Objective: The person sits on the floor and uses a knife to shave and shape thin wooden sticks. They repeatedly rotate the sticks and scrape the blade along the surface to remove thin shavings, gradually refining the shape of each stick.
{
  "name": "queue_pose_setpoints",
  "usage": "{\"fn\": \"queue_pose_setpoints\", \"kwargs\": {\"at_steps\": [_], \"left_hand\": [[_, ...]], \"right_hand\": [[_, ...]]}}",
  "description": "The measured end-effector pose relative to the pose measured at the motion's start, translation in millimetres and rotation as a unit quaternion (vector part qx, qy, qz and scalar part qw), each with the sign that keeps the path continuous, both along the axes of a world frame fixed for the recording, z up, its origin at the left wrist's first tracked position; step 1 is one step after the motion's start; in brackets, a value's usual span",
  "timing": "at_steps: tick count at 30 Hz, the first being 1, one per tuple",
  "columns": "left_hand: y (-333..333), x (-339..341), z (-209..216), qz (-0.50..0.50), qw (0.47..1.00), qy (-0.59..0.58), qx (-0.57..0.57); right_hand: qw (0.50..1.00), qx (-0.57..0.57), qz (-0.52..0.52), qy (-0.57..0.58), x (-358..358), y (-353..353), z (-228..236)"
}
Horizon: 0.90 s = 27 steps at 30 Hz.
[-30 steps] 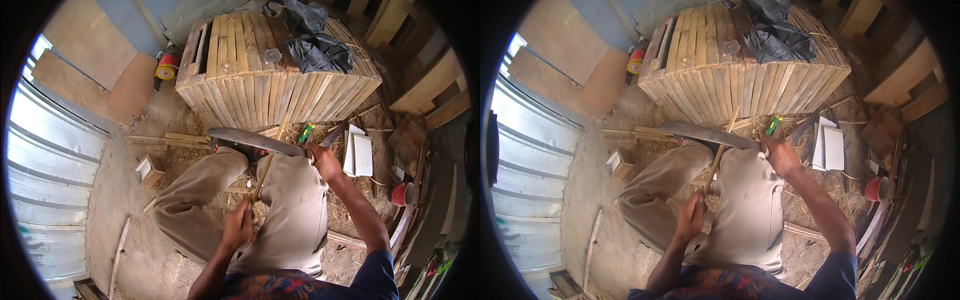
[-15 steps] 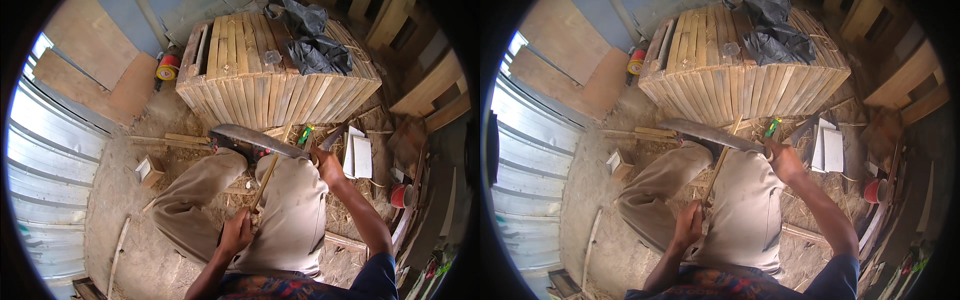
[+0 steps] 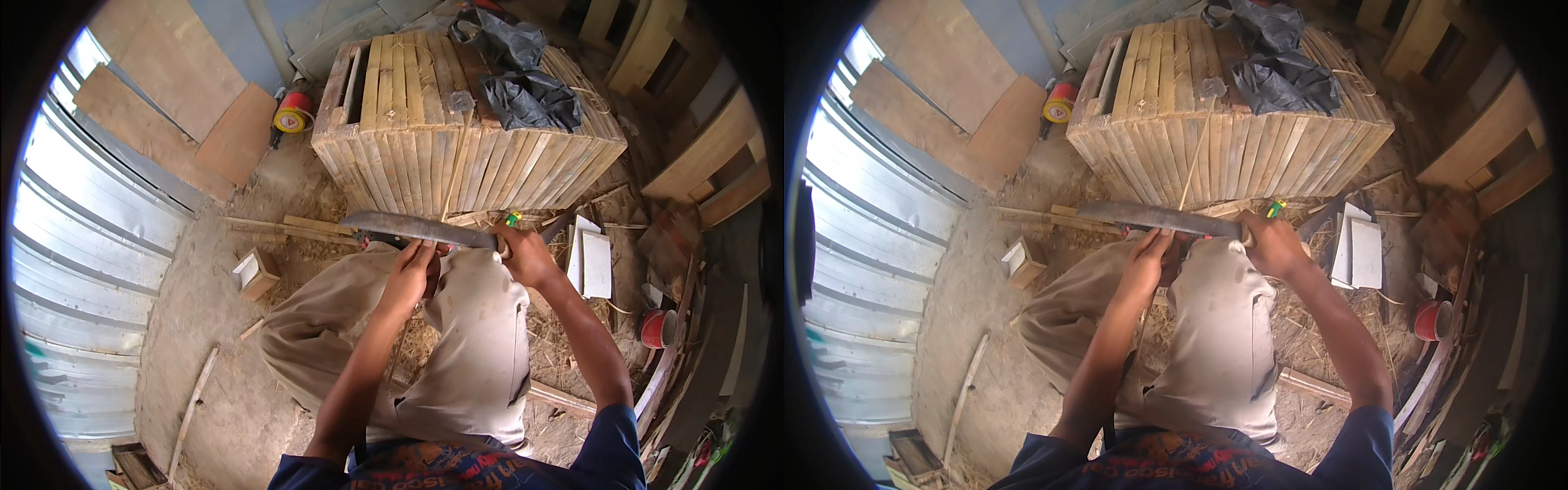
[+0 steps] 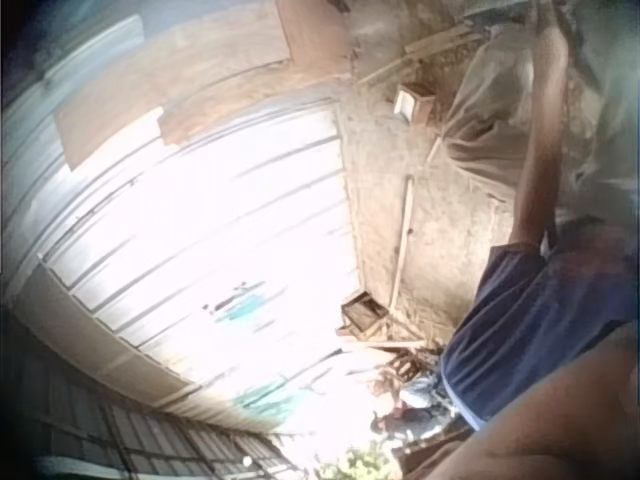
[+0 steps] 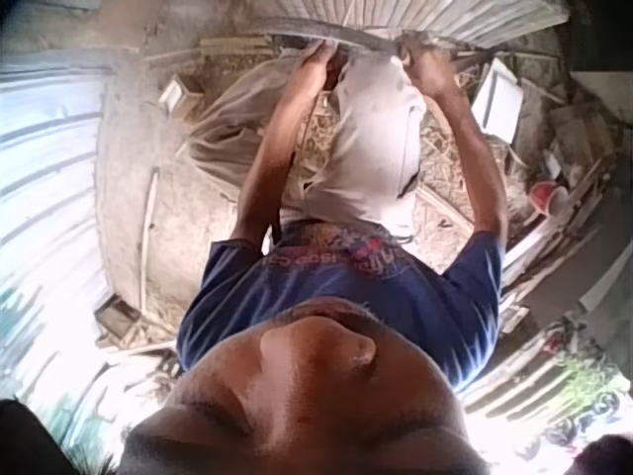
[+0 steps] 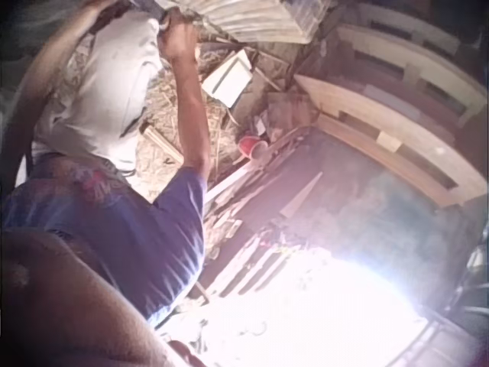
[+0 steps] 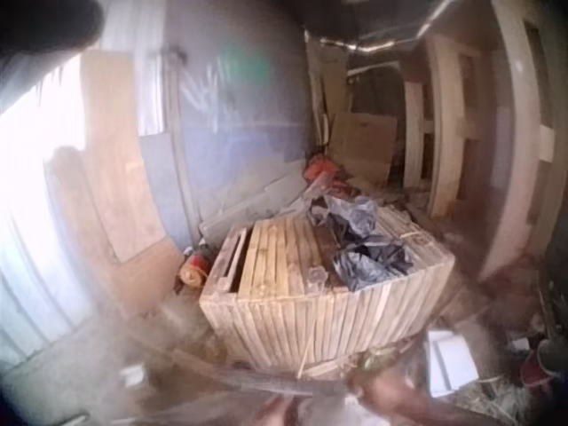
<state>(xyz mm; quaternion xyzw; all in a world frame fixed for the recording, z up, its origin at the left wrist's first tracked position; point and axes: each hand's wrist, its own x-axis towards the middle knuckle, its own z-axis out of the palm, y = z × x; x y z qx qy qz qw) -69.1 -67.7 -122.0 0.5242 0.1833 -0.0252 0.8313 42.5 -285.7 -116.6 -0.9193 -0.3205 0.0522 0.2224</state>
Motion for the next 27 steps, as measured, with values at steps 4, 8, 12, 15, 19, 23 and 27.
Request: {"fn": "queue_pose_setpoints", "kwargs": {"at_steps": [4, 8, 12, 15, 19, 23, 27], "left_hand": [[-8, 10, 5, 0.034, 0.97, -0.055, 0.236], [-15, -7, 1, 0.052, 0.897, -0.206, 0.387], [-14, -31, -8, 0.039, 0.891, -0.179, 0.416], [-10, -54, -6, 0.034, 0.89, -0.137, 0.433], [-7, -109, 3, -0.032, 0.919, -0.023, 0.391], [-10, -127, -10, -0.034, 0.93, 0.018, 0.366], [-6, -119, -21, -0.037, 0.926, -0.007, 0.375]], "right_hand": [[1.0, -0.016, 0.007, 0.0, -7, 3, 6], [0.999, -0.035, -0.017, 0.006, -13, 1, 18], [0.999, -0.028, 0.017, -0.031, -9, -1, 26], [0.991, 0.04, 0.059, -0.114, -4, -3, 22], [0.995, 0.021, -0.089, 0.029, -6, -16, 8], [0.993, 0.054, -0.106, 0.008, -12, -26, -8], [0.991, 0.066, -0.116, 0.032, -17, -26, -10]]}}
